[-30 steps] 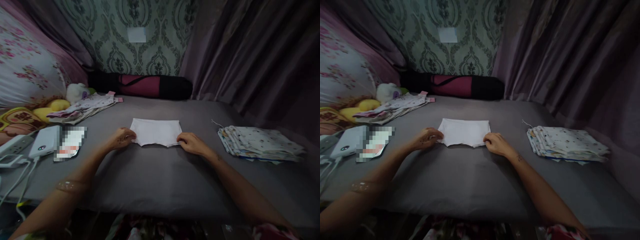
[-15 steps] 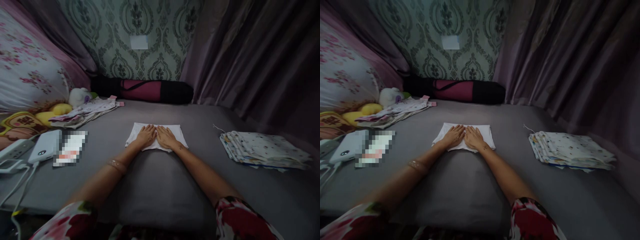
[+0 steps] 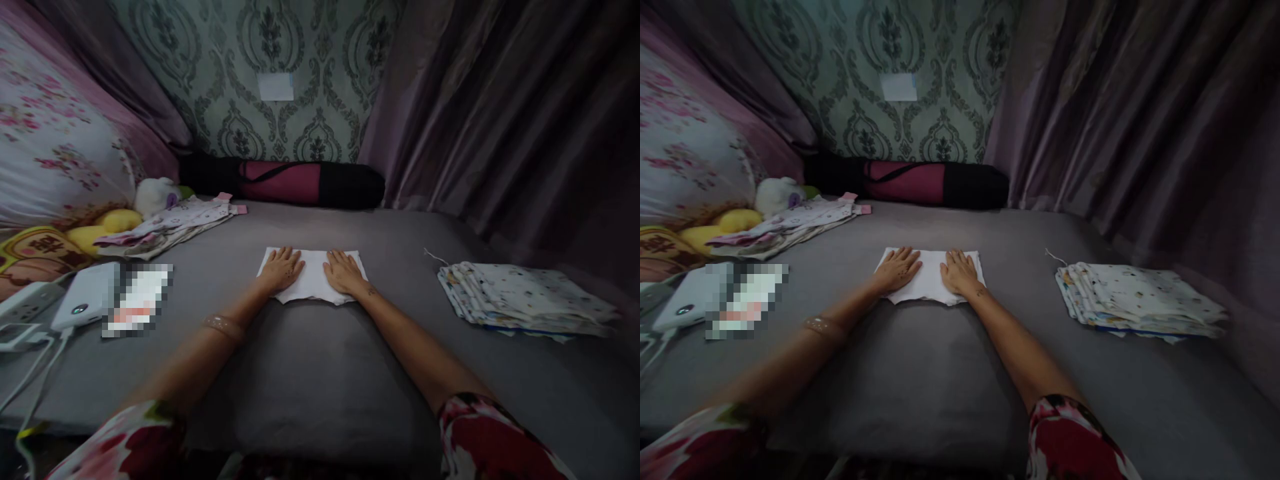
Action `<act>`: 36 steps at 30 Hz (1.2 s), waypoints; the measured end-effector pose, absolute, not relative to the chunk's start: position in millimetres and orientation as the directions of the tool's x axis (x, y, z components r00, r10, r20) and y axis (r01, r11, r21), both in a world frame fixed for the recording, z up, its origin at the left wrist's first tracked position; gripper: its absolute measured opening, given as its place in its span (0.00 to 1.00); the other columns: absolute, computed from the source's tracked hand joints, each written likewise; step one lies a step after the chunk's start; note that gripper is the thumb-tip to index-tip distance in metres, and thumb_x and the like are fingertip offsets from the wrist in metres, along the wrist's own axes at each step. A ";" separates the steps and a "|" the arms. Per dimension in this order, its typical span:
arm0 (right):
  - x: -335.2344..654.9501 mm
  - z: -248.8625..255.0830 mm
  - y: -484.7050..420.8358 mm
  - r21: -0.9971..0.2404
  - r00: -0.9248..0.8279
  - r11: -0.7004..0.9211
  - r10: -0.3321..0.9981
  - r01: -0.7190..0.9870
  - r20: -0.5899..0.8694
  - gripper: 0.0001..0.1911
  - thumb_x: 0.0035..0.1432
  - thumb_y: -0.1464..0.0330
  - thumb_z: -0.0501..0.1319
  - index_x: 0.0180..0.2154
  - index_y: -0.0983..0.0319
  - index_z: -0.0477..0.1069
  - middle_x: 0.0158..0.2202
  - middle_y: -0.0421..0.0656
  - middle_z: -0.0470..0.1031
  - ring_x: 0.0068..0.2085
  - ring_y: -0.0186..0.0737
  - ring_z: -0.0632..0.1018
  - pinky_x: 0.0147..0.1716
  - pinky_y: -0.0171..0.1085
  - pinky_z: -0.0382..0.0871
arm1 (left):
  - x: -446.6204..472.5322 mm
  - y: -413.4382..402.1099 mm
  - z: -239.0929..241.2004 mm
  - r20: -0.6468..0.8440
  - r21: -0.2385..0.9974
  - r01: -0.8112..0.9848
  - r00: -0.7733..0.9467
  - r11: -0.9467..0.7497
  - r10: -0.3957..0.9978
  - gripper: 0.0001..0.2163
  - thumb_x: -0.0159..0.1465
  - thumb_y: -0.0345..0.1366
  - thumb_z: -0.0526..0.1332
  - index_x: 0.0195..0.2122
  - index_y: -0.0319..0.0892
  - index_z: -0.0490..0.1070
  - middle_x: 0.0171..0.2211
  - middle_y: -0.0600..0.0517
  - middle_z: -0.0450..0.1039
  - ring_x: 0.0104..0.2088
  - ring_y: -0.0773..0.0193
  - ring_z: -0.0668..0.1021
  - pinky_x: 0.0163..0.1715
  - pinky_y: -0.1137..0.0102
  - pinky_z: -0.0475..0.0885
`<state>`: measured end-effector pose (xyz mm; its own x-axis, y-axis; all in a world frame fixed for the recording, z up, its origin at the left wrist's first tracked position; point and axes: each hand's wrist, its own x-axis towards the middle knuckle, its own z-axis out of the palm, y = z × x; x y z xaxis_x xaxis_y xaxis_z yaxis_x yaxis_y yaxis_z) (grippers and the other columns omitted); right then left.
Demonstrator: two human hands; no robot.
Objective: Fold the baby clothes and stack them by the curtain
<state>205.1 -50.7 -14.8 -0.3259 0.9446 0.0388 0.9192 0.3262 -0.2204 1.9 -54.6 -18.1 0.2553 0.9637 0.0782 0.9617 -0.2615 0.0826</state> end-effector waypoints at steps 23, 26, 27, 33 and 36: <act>236.1 -17.3 -51.1 -0.193 -0.222 0.231 0.973 0.954 0.068 0.33 0.69 0.60 0.39 0.66 0.77 0.51 0.69 0.58 0.49 0.69 0.51 0.51 0.66 0.46 0.41 | -10.5 -60.9 -12.5 0.102 0.084 0.986 0.135 -0.144 0.986 0.29 0.71 0.48 0.36 0.66 0.37 0.56 0.67 0.40 0.54 0.68 0.49 0.54 0.65 0.47 0.44; 239.3 -21.3 -52.6 -0.189 -0.218 0.220 0.975 0.957 0.029 0.34 0.69 0.60 0.39 0.66 0.78 0.51 0.69 0.58 0.49 0.69 0.51 0.50 0.66 0.45 0.43 | -18.8 -58.2 -18.9 0.010 0.100 0.992 0.072 -0.073 0.997 0.31 0.71 0.48 0.35 0.67 0.34 0.53 0.68 0.40 0.51 0.69 0.50 0.53 0.65 0.48 0.47; 239.7 -22.0 -52.7 -0.187 -0.219 0.219 0.975 0.957 0.023 0.34 0.69 0.60 0.38 0.66 0.78 0.51 0.69 0.57 0.49 0.69 0.51 0.50 0.66 0.45 0.43 | -20.1 -57.3 -20.1 -0.001 0.103 0.992 0.069 -0.069 0.998 0.31 0.71 0.48 0.34 0.67 0.34 0.52 0.69 0.40 0.50 0.69 0.50 0.52 0.65 0.49 0.48; 233.5 -11.1 -53.8 -0.167 -0.198 0.196 0.980 0.966 0.005 0.33 0.69 0.60 0.40 0.66 0.76 0.52 0.68 0.58 0.51 0.69 0.52 0.52 0.66 0.48 0.43 | -16.3 -60.3 -10.6 0.021 0.049 0.995 0.083 -0.084 0.996 0.31 0.71 0.49 0.35 0.66 0.35 0.55 0.68 0.40 0.51 0.69 0.48 0.52 0.65 0.46 0.45; 218.4 -5.2 -59.6 -0.135 -0.251 0.267 0.960 0.954 0.123 0.30 0.69 0.63 0.42 0.65 0.73 0.55 0.68 0.57 0.52 0.69 0.52 0.52 0.66 0.50 0.40 | 0.2 -68.2 -7.3 0.128 -0.021 0.985 0.175 -0.174 0.976 0.30 0.71 0.48 0.36 0.66 0.34 0.55 0.68 0.39 0.51 0.69 0.49 0.50 0.65 0.46 0.39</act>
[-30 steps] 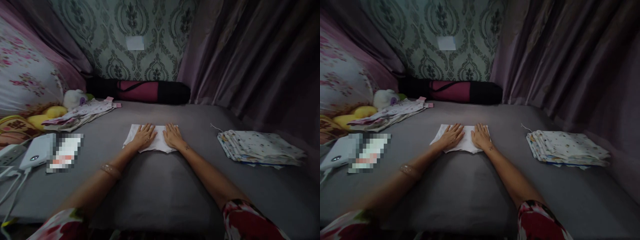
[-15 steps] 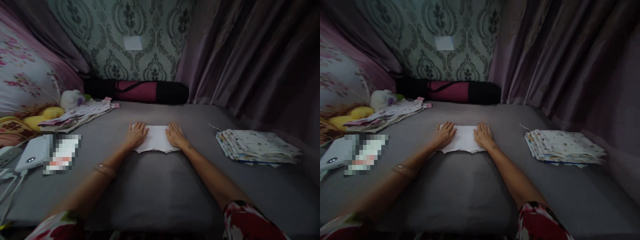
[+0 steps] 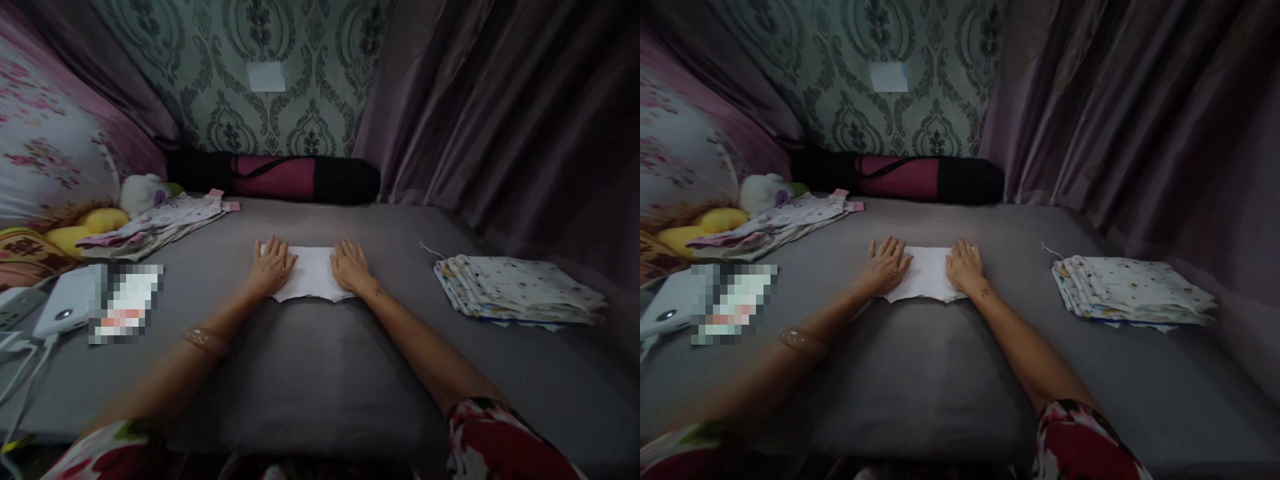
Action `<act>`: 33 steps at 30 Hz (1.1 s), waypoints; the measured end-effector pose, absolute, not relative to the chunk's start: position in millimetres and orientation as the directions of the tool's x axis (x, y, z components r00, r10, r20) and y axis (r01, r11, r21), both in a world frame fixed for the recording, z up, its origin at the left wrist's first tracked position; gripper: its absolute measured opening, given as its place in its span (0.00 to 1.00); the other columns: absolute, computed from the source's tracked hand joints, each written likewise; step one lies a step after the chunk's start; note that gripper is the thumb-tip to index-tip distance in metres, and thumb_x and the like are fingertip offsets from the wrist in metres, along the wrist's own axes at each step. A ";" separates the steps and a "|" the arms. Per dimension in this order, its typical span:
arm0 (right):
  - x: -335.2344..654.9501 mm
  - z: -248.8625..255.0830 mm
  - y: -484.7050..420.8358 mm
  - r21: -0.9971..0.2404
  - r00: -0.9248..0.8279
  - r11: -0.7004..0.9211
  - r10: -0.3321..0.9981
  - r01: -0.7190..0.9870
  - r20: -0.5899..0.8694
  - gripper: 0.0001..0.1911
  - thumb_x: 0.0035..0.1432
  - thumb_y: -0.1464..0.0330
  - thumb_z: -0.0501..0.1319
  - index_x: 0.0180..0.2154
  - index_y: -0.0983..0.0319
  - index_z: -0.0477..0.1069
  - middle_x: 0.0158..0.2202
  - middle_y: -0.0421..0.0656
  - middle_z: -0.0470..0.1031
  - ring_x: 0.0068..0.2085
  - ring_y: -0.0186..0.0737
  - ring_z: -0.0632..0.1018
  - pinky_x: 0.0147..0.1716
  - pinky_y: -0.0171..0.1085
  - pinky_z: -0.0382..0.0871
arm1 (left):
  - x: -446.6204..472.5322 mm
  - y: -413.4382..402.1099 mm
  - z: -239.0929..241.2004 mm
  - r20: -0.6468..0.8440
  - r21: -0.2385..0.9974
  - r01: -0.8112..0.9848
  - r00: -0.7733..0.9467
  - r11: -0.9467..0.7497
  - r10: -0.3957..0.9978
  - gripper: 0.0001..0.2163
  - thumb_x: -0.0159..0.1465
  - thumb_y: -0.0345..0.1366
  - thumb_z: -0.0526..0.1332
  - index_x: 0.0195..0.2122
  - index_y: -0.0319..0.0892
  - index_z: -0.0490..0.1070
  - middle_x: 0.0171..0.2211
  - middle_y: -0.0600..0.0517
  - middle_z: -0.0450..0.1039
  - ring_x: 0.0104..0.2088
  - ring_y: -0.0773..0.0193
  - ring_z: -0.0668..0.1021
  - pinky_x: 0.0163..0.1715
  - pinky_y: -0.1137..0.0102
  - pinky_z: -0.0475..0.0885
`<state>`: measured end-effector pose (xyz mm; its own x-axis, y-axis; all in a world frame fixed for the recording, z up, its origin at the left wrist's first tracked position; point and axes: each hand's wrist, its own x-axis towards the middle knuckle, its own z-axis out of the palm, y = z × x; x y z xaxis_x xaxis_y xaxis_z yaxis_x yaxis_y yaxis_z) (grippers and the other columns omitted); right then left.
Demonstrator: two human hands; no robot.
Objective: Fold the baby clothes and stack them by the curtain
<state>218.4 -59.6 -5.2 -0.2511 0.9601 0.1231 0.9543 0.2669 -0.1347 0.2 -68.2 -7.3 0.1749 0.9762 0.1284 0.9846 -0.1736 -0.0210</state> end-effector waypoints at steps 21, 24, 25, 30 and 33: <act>176.1 -14.6 -85.7 -0.205 -0.330 0.348 0.937 0.915 0.115 0.27 0.67 0.67 0.45 0.65 0.71 0.57 0.67 0.54 0.56 0.68 0.51 0.55 0.65 0.54 0.41 | 43.3 -98.0 -23.0 0.116 0.035 0.967 0.246 -0.251 0.962 0.25 0.70 0.38 0.42 0.65 0.34 0.56 0.67 0.40 0.55 0.67 0.52 0.57 0.65 0.51 0.52; 172.4 -13.7 -93.2 -0.171 -0.384 0.417 0.903 0.893 0.192 0.27 0.68 0.67 0.44 0.65 0.71 0.56 0.68 0.54 0.53 0.69 0.51 0.52 0.66 0.53 0.39 | 32.7 -100.5 -15.3 0.074 0.028 0.961 0.273 -0.276 0.959 0.25 0.69 0.36 0.43 0.65 0.33 0.56 0.68 0.39 0.53 0.68 0.52 0.55 0.65 0.51 0.52; 170.6 -13.9 -96.6 -0.163 -0.412 0.449 0.885 0.879 0.214 0.27 0.68 0.67 0.43 0.65 0.71 0.56 0.69 0.54 0.52 0.69 0.50 0.51 0.66 0.53 0.39 | 28.1 -101.8 -14.0 0.085 0.014 0.962 0.270 -0.272 0.959 0.25 0.69 0.36 0.43 0.65 0.32 0.56 0.68 0.39 0.52 0.68 0.51 0.55 0.65 0.51 0.51; 161.6 -15.2 -105.9 -0.157 -0.468 0.495 0.865 0.854 0.182 0.29 0.69 0.63 0.42 0.65 0.73 0.55 0.68 0.56 0.53 0.68 0.52 0.55 0.65 0.52 0.45 | 9.7 -105.8 -17.6 0.096 -0.012 0.967 0.255 -0.255 0.962 0.25 0.70 0.39 0.42 0.66 0.32 0.55 0.68 0.38 0.51 0.68 0.50 0.55 0.65 0.51 0.51; 155.7 -10.8 -98.5 -0.138 -0.468 0.490 0.868 0.860 0.165 0.28 0.68 0.65 0.43 0.63 0.73 0.58 0.67 0.57 0.55 0.67 0.53 0.57 0.64 0.53 0.46 | 5.2 -101.5 -21.1 0.094 -0.020 0.963 0.268 -0.267 0.959 0.25 0.70 0.39 0.42 0.66 0.33 0.55 0.68 0.38 0.51 0.68 0.51 0.55 0.65 0.52 0.52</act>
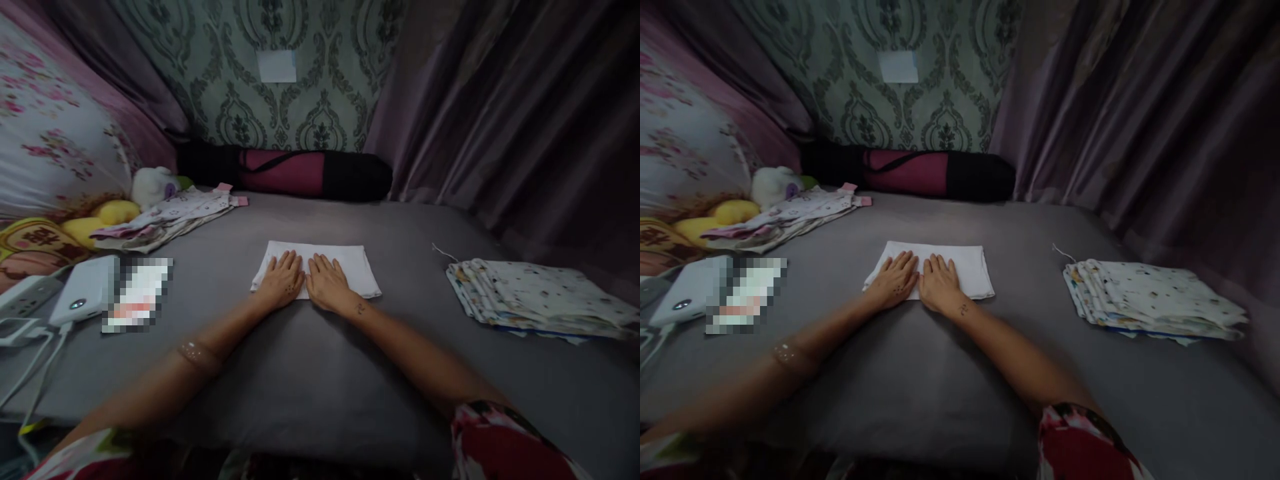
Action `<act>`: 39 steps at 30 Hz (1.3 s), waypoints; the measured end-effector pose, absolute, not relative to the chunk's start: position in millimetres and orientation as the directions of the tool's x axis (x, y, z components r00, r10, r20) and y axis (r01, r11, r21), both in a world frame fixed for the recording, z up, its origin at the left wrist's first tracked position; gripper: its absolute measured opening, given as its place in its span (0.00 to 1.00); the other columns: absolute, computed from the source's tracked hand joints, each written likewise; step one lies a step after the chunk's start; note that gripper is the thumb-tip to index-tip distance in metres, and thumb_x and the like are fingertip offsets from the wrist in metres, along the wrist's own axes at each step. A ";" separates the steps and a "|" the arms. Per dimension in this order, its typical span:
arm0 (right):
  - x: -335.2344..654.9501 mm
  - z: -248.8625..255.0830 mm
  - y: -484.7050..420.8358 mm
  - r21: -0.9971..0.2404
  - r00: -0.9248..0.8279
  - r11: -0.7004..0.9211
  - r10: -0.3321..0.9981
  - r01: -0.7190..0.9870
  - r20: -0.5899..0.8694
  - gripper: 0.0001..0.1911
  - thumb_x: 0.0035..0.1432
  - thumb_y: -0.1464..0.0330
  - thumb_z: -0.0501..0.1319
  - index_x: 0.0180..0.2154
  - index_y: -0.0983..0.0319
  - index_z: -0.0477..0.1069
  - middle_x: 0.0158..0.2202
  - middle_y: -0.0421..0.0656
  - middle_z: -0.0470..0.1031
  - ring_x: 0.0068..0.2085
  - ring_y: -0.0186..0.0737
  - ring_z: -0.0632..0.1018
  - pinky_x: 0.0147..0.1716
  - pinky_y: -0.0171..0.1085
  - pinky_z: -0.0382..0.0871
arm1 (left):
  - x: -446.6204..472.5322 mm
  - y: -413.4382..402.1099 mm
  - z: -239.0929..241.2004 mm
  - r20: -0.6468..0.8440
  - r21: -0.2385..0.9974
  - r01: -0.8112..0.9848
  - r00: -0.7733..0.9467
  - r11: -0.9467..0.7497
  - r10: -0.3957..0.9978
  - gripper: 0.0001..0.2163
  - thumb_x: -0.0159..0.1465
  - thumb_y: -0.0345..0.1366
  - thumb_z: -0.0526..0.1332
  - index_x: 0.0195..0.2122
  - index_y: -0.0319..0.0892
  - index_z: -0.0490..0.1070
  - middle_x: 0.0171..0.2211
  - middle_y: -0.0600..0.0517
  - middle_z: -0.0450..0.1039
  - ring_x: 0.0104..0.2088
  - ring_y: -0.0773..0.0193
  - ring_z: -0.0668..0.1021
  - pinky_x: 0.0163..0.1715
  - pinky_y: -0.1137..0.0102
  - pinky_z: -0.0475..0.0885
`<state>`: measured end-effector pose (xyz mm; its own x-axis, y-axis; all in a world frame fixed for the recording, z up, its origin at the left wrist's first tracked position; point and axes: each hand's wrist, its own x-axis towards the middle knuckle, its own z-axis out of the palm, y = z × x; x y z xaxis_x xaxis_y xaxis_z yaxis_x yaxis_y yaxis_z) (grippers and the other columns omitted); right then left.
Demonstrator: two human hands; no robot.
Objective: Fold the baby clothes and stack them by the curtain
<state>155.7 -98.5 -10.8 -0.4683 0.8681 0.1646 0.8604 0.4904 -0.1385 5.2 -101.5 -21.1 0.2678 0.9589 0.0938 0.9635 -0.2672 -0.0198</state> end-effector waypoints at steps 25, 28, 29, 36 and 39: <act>143.8 -16.8 -82.9 -0.228 -0.460 0.474 0.880 0.850 0.117 0.30 0.68 0.65 0.41 0.66 0.72 0.52 0.69 0.54 0.51 0.69 0.50 0.52 0.66 0.54 0.40 | 0.0 -89.2 -21.4 0.098 0.020 0.972 0.230 -0.233 0.968 0.26 0.71 0.39 0.38 0.67 0.35 0.54 0.68 0.42 0.53 0.68 0.55 0.56 0.66 0.55 0.49; 150.2 -13.5 -85.3 -0.231 -0.462 0.470 0.882 0.852 0.093 0.30 0.68 0.64 0.42 0.66 0.72 0.52 0.69 0.55 0.50 0.69 0.51 0.52 0.66 0.53 0.42 | -1.9 -92.5 -23.1 0.080 0.019 0.973 0.227 -0.229 0.971 0.26 0.71 0.40 0.39 0.67 0.37 0.53 0.68 0.43 0.52 0.68 0.55 0.55 0.66 0.55 0.50; 154.1 -11.9 -85.1 -0.227 -0.456 0.463 0.886 0.856 0.089 0.30 0.68 0.64 0.43 0.66 0.72 0.52 0.69 0.56 0.50 0.69 0.52 0.52 0.66 0.54 0.42 | -4.1 -92.3 -22.6 0.075 0.021 0.976 0.215 -0.217 0.974 0.26 0.71 0.42 0.39 0.67 0.37 0.54 0.68 0.43 0.51 0.68 0.54 0.55 0.66 0.54 0.50; 193.6 -7.0 -77.1 -0.239 -0.461 0.449 0.887 0.861 0.004 0.30 0.68 0.63 0.43 0.67 0.69 0.52 0.69 0.53 0.50 0.69 0.49 0.51 0.66 0.53 0.39 | -23.1 -85.3 -19.4 0.035 0.061 0.983 0.170 -0.172 0.985 0.29 0.70 0.48 0.38 0.67 0.38 0.53 0.69 0.42 0.50 0.69 0.52 0.53 0.65 0.53 0.52; 208.7 -8.6 -73.4 -0.232 -0.391 0.386 0.920 0.893 0.026 0.29 0.68 0.64 0.42 0.67 0.70 0.52 0.70 0.52 0.49 0.69 0.49 0.50 0.67 0.53 0.38 | -30.6 -83.2 -20.0 0.047 0.058 0.985 0.160 -0.163 0.986 0.29 0.71 0.48 0.37 0.67 0.38 0.53 0.69 0.42 0.49 0.69 0.52 0.52 0.65 0.52 0.50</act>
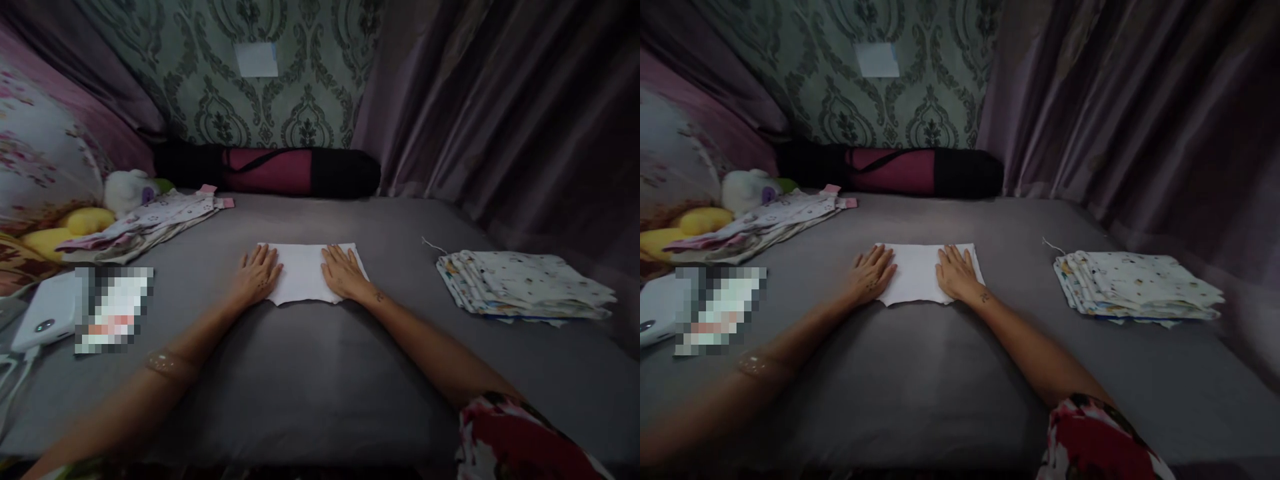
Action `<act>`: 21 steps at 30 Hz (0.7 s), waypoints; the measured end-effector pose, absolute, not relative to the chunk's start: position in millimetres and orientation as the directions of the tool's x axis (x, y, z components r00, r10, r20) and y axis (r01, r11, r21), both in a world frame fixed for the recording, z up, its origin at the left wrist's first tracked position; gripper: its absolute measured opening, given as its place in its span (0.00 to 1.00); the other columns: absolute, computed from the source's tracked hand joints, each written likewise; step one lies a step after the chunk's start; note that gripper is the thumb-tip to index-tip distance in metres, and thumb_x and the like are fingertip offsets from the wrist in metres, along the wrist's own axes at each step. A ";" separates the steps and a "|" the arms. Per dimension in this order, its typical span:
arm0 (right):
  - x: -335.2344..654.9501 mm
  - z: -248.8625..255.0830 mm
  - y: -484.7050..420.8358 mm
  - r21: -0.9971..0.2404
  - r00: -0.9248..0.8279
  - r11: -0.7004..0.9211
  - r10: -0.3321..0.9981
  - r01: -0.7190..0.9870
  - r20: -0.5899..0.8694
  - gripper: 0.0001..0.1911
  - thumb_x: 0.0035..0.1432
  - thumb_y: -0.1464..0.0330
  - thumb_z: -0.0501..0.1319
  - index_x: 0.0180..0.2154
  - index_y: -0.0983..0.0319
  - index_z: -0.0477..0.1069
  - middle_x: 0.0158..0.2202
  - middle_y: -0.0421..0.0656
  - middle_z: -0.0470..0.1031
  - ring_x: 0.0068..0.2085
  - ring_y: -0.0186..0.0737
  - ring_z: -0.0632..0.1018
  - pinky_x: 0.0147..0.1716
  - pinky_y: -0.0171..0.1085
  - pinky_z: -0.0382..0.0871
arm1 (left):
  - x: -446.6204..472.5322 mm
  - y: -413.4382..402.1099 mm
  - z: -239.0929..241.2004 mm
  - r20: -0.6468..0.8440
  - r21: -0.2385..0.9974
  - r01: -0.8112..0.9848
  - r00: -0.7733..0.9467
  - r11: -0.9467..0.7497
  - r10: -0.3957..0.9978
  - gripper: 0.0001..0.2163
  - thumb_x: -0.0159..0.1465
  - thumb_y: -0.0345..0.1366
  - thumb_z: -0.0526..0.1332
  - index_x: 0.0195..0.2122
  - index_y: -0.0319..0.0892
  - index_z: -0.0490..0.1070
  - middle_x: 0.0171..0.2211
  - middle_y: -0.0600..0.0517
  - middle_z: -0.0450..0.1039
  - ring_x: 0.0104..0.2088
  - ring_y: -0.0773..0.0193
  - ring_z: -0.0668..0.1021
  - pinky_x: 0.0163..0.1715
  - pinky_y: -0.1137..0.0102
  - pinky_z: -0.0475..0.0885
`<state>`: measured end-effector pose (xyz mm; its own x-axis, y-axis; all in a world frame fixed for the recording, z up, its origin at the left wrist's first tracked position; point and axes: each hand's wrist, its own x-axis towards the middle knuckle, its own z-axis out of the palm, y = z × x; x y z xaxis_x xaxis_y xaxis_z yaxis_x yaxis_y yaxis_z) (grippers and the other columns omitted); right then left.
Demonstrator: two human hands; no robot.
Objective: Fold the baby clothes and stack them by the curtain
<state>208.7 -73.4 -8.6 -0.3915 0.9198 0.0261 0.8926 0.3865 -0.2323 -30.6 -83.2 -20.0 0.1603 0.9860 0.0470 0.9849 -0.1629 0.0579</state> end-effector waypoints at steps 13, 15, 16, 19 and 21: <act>252.9 -23.1 -62.5 -0.281 -0.303 0.291 0.953 0.915 0.002 0.30 0.69 0.62 0.40 0.67 0.68 0.51 0.70 0.50 0.47 0.70 0.47 0.47 0.66 0.50 0.43 | -58.5 -75.7 -36.5 -0.032 0.101 0.989 0.116 -0.112 0.993 0.30 0.70 0.49 0.37 0.69 0.41 0.48 0.69 0.40 0.49 0.69 0.51 0.54 0.64 0.49 0.50; 253.9 -23.8 -60.8 -0.313 -0.300 0.291 0.954 0.904 0.023 0.30 0.68 0.63 0.43 0.67 0.70 0.52 0.70 0.52 0.48 0.70 0.46 0.48 0.66 0.48 0.44 | -58.4 -75.5 -35.7 -0.025 0.107 0.988 0.118 -0.115 0.993 0.29 0.70 0.48 0.37 0.69 0.41 0.50 0.69 0.40 0.50 0.68 0.50 0.54 0.64 0.49 0.51; 254.8 -22.9 -60.1 -0.337 -0.287 0.283 0.957 0.898 0.038 0.30 0.67 0.65 0.44 0.66 0.71 0.53 0.70 0.53 0.49 0.70 0.45 0.50 0.66 0.46 0.45 | -58.6 -75.1 -34.9 -0.015 0.116 0.988 0.106 -0.104 0.994 0.29 0.70 0.47 0.37 0.68 0.39 0.50 0.68 0.40 0.51 0.68 0.50 0.56 0.63 0.50 0.53; 260.5 -16.3 -58.5 -0.445 -0.162 0.172 0.985 0.879 0.059 0.30 0.64 0.69 0.48 0.65 0.72 0.54 0.66 0.55 0.59 0.65 0.42 0.62 0.62 0.40 0.57 | -61.6 -70.2 -32.2 0.043 0.176 0.984 0.004 -0.011 0.999 0.30 0.68 0.47 0.42 0.67 0.34 0.52 0.65 0.35 0.58 0.63 0.47 0.65 0.59 0.54 0.62; 266.2 -10.4 -58.3 -0.489 -0.065 0.079 0.997 0.869 0.045 0.27 0.63 0.71 0.49 0.62 0.69 0.61 0.58 0.53 0.71 0.56 0.42 0.73 0.54 0.38 0.66 | -65.5 -63.8 -29.9 0.048 0.241 0.968 -0.092 0.078 0.995 0.31 0.66 0.47 0.48 0.65 0.31 0.54 0.59 0.32 0.66 0.57 0.46 0.72 0.53 0.57 0.68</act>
